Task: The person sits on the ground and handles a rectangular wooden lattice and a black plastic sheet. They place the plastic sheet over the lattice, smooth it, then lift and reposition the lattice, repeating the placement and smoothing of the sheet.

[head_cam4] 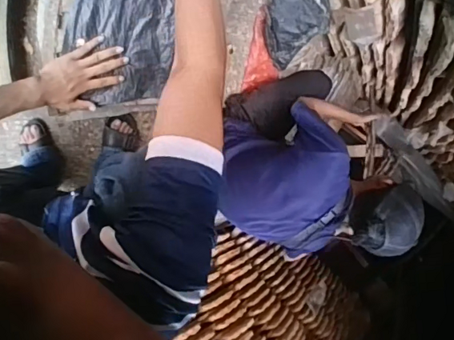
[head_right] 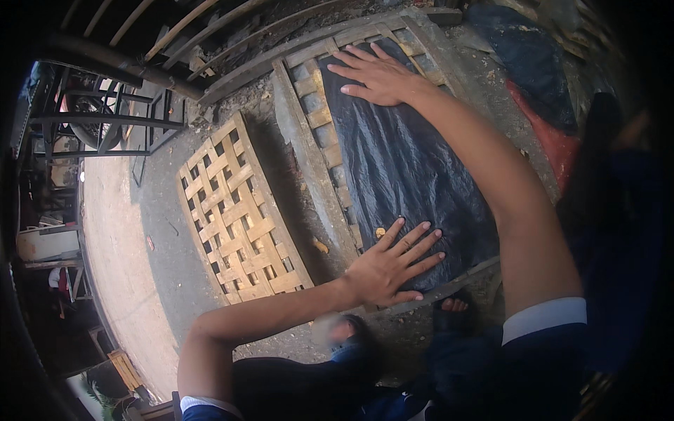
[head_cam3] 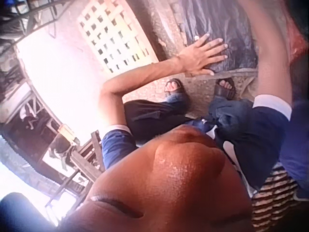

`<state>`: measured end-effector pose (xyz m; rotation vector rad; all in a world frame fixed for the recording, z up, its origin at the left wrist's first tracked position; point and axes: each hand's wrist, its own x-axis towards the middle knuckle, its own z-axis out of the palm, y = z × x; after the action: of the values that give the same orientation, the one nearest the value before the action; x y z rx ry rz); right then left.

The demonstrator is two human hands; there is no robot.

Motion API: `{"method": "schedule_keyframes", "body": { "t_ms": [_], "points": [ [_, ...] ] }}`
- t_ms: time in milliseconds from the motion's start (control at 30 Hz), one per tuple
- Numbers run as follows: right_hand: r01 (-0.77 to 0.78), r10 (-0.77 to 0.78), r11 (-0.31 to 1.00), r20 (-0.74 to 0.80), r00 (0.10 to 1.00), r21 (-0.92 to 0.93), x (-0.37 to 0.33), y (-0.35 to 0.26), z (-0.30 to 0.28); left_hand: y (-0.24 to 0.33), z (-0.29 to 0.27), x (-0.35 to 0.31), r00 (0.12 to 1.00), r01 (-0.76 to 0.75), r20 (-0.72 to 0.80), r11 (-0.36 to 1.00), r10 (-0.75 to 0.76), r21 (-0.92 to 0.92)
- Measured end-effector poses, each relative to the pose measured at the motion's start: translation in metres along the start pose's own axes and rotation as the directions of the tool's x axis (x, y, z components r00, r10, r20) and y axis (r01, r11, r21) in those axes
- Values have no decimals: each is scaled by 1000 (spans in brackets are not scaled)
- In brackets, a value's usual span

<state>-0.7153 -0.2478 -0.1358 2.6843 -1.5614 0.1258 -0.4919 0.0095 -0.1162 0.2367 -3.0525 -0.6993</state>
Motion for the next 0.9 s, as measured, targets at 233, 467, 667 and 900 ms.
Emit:
{"method": "schedule_keyframes", "body": {
  "t_ms": [233, 467, 667, 900],
  "points": [
    [-240, 238, 969, -33, 971, -64, 20, 10, -1, 4, -2, -2, 1000, 18, 24, 1000, -18, -14],
    [-51, 78, 989, -199, 977, 135, -75, -24, -14, 1, 8, -2, 1000, -5, -10, 996, 6, 88],
    [318, -386, 882, 146, 911, 348, -223, -106, -45, 8, -2, 0, 996, 11, 88, 984, -27, 179],
    [-418, 427, 903, 107, 898, -96, -189, 9, -71, 4, 10, 7, 1000, -26, -6, 973, 29, 228]
  ]
}}
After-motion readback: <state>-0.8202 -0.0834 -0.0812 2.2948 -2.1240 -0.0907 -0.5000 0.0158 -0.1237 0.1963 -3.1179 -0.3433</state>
